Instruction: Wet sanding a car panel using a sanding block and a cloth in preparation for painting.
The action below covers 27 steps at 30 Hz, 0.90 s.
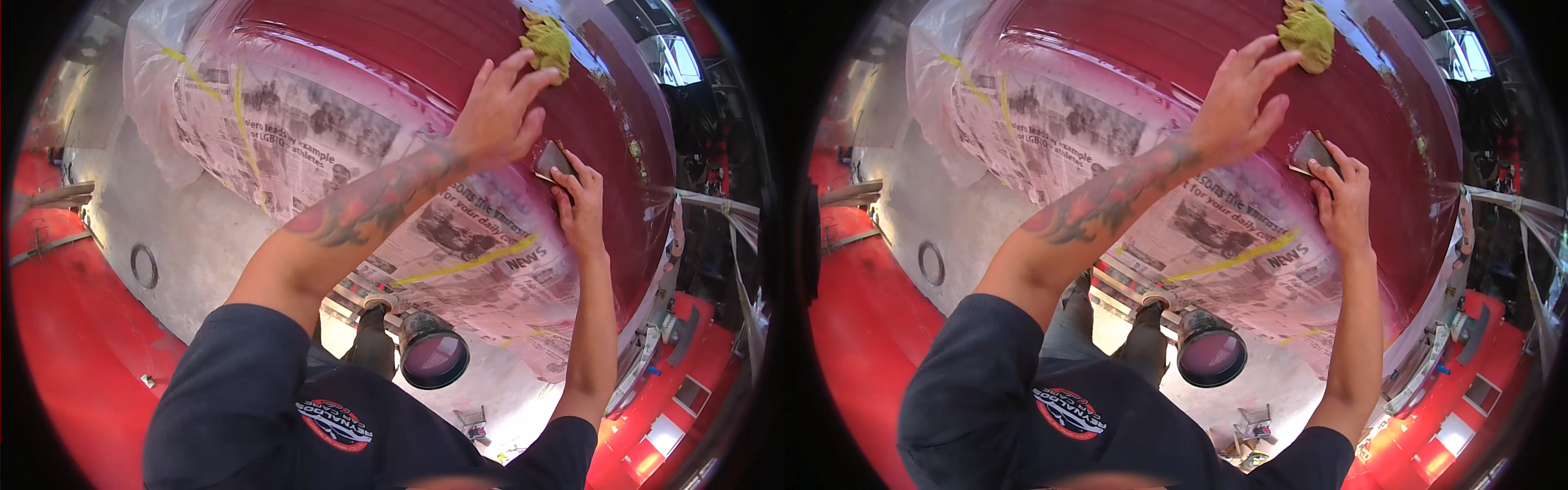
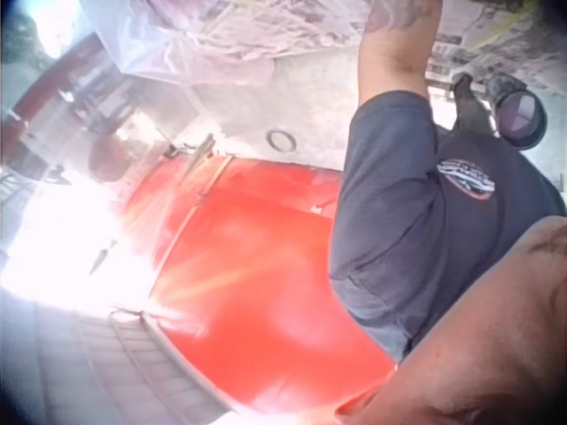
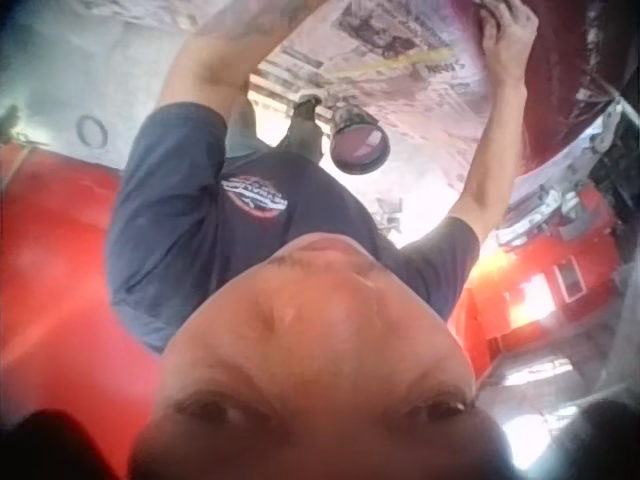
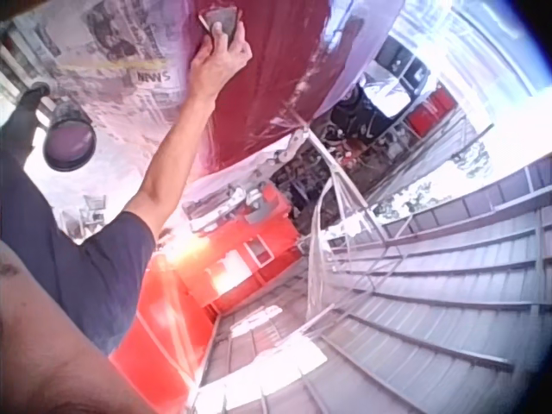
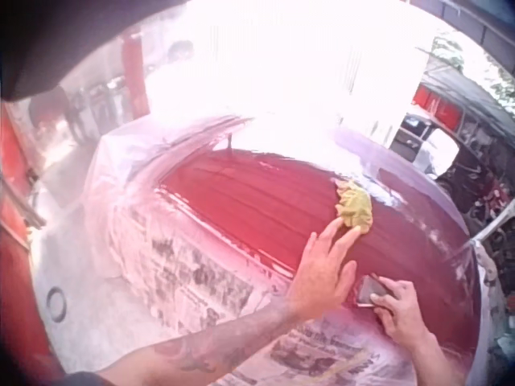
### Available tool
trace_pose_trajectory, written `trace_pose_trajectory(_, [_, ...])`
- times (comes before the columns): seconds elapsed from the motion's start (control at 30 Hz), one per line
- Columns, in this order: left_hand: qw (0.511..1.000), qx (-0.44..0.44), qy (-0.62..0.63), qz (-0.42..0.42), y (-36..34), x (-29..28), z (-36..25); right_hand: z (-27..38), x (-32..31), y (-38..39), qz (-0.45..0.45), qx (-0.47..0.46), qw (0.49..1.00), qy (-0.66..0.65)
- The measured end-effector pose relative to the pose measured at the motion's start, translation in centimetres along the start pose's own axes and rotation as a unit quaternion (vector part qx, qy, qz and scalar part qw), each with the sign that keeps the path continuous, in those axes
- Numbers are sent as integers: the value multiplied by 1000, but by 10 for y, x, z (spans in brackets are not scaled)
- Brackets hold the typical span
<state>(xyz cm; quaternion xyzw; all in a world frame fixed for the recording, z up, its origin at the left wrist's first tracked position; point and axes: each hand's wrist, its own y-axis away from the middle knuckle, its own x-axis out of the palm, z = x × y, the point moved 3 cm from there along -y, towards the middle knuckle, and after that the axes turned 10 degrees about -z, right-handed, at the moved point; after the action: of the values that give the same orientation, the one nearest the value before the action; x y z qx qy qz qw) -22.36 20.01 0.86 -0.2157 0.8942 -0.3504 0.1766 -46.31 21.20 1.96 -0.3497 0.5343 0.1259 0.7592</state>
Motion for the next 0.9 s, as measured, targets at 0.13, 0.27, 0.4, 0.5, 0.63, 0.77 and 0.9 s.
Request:
trace_pose_trajectory(0.13, [996,9,63,67,56,-147,0,56,46,-76,-6,-59,998,-10])
trace_pose_trajectory(0.27, [972,-184,-76,126,164,-321,55,133,105,-166,-2,-105,994,-9])
trace_pose_trajectory(0.4, [917,-298,-237,117,251,-474,81,196,166,-244,-14,-132,991,-7])
trace_pose_trajectory(0.5, [896,-337,-277,89,260,-526,95,232,206,-295,-8,-145,989,19])
trace_pose_trajectory(0.63, [888,-362,-279,41,239,-550,118,270,242,-349,33,-159,986,20])
trace_pose_trajectory(0.77, [889,-373,-262,37,244,-575,131,276,246,-356,37,-115,993,-15])
trace_pose_trajectory(0.9, [820,-468,-327,28,335,-650,105,267,241,-333,-21,-123,992,-29])
